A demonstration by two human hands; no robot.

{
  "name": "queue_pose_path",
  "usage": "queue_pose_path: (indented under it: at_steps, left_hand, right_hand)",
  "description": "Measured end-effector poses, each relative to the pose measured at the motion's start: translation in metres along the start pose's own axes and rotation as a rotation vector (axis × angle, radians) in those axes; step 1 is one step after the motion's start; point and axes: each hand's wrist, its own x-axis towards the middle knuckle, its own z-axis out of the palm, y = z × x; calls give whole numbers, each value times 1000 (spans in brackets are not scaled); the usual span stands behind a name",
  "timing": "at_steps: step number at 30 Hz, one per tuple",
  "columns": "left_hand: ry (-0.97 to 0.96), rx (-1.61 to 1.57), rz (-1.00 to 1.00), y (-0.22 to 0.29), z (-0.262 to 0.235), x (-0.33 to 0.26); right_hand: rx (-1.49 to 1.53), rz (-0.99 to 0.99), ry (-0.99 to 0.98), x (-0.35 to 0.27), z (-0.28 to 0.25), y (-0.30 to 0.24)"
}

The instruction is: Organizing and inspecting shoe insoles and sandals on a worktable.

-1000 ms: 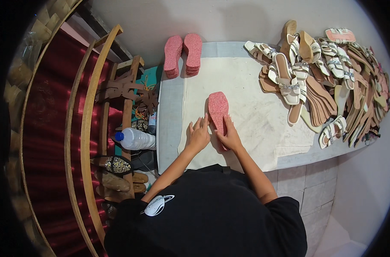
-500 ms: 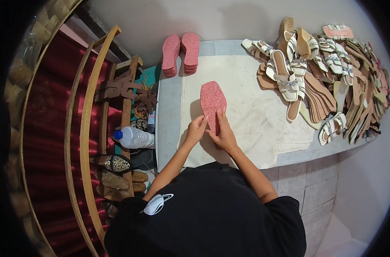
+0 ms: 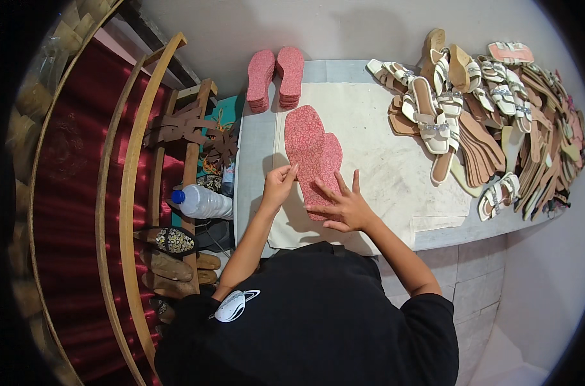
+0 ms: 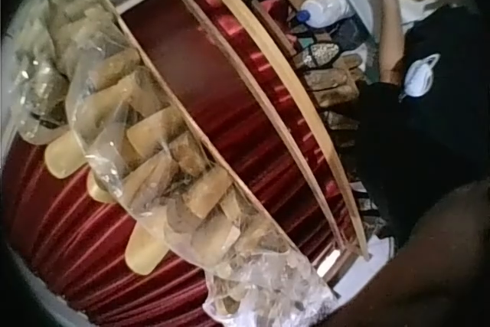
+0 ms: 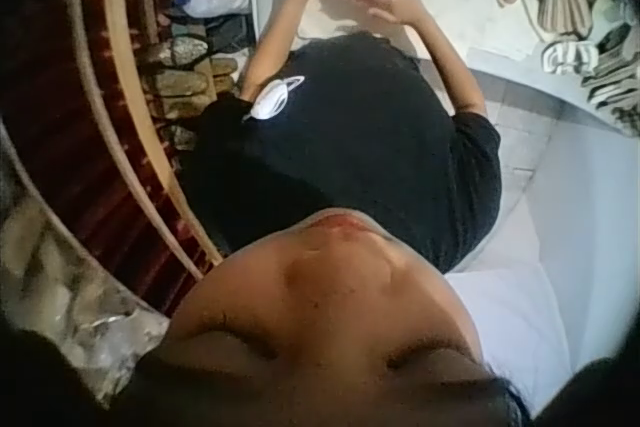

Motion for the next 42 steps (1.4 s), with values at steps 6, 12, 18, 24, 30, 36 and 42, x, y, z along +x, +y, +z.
queue_pose_path:
  at_steps: [6,12,18,24,30,36,42]
  left_hand:
    - [-97,46,-36,0,-5,-6]
    - [-151,140,-60,-1,-7,-25]
    - [-68,235,-99,-10,-11,-23]
    - [27,258,-9,-20,-22,-16]
    - [229,139,28,-33,-35,-7]
    - [372,77,39,-25,-51,15]
    - [373,37,61,-3,-63,45]
  right_hand:
    - [12,-75,-84,21,-3,22]
    - [-114,84,-52,53,-16,60]
    - [-254,391,151,83,5,60]
    - [-99,95,-149,93,-2,61]
    - [30,478,240,91,26,61]
    - [632,506,243,88,32,-6]
    - [1187,686,198,111,49,-16]
